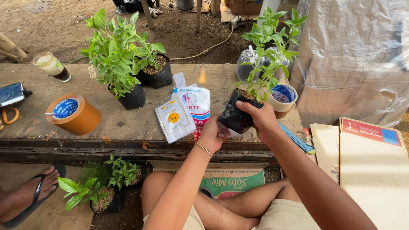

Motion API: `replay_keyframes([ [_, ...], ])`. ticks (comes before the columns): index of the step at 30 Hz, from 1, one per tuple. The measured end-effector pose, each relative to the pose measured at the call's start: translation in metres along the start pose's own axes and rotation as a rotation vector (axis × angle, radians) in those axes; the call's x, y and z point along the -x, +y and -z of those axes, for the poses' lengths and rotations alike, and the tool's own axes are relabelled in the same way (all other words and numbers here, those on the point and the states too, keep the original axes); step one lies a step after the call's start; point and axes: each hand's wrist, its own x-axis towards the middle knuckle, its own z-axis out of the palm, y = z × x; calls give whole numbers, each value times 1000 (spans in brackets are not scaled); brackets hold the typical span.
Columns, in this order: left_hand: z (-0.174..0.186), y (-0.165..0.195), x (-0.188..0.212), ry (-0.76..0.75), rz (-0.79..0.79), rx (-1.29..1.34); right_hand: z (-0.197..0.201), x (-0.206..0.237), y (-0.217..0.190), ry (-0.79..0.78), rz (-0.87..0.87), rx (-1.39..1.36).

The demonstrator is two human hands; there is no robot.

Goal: The person wraps small potted plants in clear plastic bags. They pick up a plant, slide a plastic bag over the pot, and gather the bag at the top to secure it. The person repeats this process for several plants, placing each wrapped plant on the wooden table.

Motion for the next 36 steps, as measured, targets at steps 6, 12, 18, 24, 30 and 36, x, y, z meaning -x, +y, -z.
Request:
replay_keyframes([
  [6, -23, 18, 33, 106, -12, -129, 19, -10, 12, -31, -49, 124],
  [12, -52, 2, 61, 278, -422, -323, 15, -13, 9, 97, 21, 376],
  [18, -49, -14, 67, 438, -627, -597, 5, -12, 22, 266, 123, 784],
  [24, -63, -16, 91, 343, -652, -299, 3, -16, 35, 433, 274, 939],
  [30, -39, -50, 120, 317, -736, -297, 8, -17, 36, 396, 175, 893],
  [36, -13, -67, 95, 318, -552, -488, 4, -10, 34, 383, 134, 833],
])
